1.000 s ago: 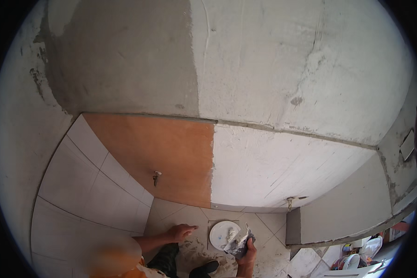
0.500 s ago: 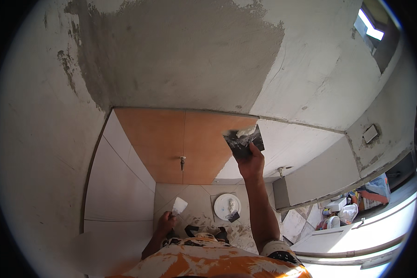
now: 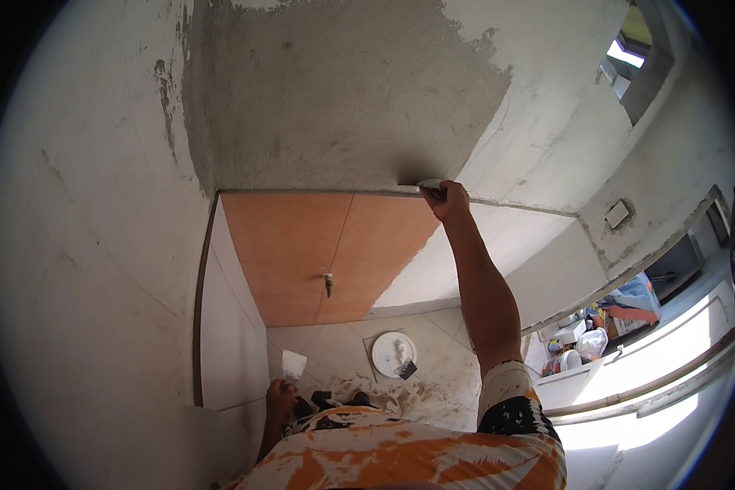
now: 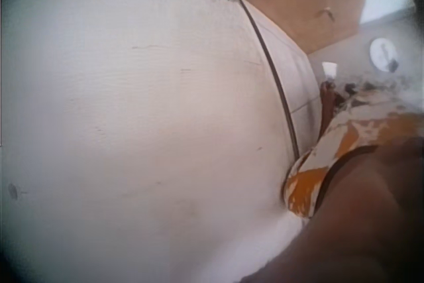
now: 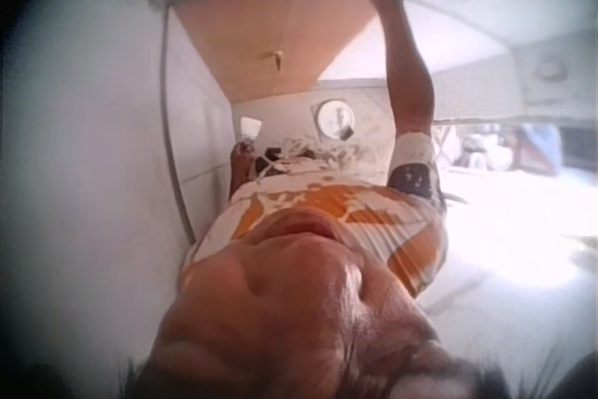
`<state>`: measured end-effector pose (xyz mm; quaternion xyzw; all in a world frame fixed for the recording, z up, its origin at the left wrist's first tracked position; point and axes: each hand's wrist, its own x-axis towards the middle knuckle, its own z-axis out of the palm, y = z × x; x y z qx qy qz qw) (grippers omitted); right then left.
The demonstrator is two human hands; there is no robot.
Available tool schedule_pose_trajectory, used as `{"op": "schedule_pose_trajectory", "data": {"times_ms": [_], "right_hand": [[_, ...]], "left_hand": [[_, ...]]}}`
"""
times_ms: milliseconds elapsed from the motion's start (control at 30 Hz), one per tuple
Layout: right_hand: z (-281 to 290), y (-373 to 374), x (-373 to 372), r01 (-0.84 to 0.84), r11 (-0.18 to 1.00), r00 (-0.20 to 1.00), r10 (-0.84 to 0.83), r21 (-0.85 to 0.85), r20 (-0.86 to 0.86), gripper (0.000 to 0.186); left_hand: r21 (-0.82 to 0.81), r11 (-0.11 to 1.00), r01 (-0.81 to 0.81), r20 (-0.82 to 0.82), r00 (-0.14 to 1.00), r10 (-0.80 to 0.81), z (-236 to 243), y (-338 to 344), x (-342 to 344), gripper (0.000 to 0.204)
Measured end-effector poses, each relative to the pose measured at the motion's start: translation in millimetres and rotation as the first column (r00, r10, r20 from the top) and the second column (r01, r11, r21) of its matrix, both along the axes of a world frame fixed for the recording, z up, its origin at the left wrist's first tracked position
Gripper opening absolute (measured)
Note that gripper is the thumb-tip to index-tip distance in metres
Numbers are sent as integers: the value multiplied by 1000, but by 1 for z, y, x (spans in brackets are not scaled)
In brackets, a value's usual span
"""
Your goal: The person scoops plaster from a bucket using a trowel and applies it to the wall with a putty knife. They repeatedly smooth the plaster across the wall surface, occasionally returning to the bucket to reload the trowel.
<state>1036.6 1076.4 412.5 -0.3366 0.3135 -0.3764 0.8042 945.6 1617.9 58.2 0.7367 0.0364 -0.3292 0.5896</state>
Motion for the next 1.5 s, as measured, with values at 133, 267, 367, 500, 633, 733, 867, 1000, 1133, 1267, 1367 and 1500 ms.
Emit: {"op": "schedule_pose_trajectory", "data": {"times_ms": [133,267,367,500,633,733,867,1000,1133,1267,1367,1500], "right_hand": [[60,-17,5,1,997,1000,1,-76,31,27],[168,-32,15,-5,982,1000,7,-189,7,33],[261,-22,17,64,988,995,-74,-139,-70,36],[324,-6,8,6,925,999,-21,-379,-36,34],[234,35,-34,-18,786,996,67,-618,56,32],[87,31,-50,56,937,992,-14,-344,122,40],[-5,11,-33,112,990,994,-113,-84,-5,29],[18,-38,-6,73,995,993,-79,-65,-92,22],[43,-8,-17,2,967,999,11,-253,49,26],[-6,1,-24,68,987,994,-80,-144,-79,28],[-21,-37,-16,103,995,993,-102,8,-62,26],[28,-18,-9,85,980,996,-84,-179,10,17]], "left_hand": [[-14,1000,-22,9,1000,22,1,1,3,32],[-71,997,-38,0,999,38,4,-8,6,31],[-70,997,-39,8,999,39,4,-17,9,32],[-93,995,-31,25,999,34,-3,-27,15,31],[-102,994,-46,42,998,51,0,-27,17,26],[-76,997,-19,-15,1000,18,13,-31,19,23],[-67,998,-1,-3,1000,1,16,-32,18,22],[-109,994,0,49,999,5,5,-36,19,22],[-93,993,-71,21,997,73,20,-37,20,23],[-157,987,-41,-45,998,34,13,-40,22,24],[-152,988,-5,-5,1000,4,19,-45,25,25],[-122,991,-55,-33,998,52,34,-42,24,24]]}}
